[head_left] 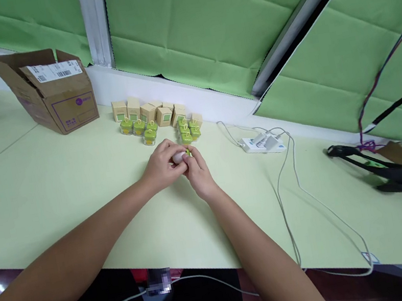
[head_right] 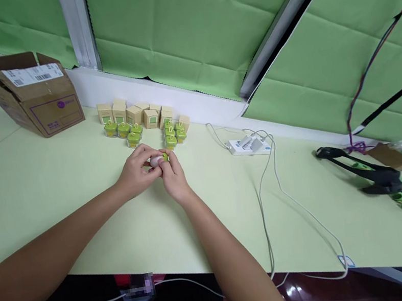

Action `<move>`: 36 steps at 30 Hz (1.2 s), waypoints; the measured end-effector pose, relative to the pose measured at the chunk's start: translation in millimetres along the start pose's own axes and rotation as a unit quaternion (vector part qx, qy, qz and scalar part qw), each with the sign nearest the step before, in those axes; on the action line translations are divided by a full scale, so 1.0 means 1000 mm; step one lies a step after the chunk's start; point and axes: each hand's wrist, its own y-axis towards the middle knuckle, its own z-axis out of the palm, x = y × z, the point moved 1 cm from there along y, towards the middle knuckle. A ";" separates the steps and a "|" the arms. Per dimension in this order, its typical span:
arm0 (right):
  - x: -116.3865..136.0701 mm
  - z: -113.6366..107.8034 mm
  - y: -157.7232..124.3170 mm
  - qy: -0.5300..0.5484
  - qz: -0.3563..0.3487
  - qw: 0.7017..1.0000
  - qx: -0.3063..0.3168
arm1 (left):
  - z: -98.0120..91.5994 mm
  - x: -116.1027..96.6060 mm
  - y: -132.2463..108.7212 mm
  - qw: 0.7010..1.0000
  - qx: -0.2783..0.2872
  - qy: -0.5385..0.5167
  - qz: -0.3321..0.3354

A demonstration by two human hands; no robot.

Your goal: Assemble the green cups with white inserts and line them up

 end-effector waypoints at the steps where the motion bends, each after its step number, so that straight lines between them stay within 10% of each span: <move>1: -0.001 0.000 0.000 -0.013 -0.009 1.000 -0.002 | 0.000 0.000 0.000 1.000 -0.003 0.001 -0.003; 27: 0.010 -0.009 0.004 0.077 0.042 0.996 -0.027 | -0.002 0.005 -0.003 0.995 0.035 0.064 0.070; 36: 0.008 -0.022 0.011 0.016 0.001 0.990 -0.143 | -0.005 0.009 -0.002 0.989 0.058 0.111 0.083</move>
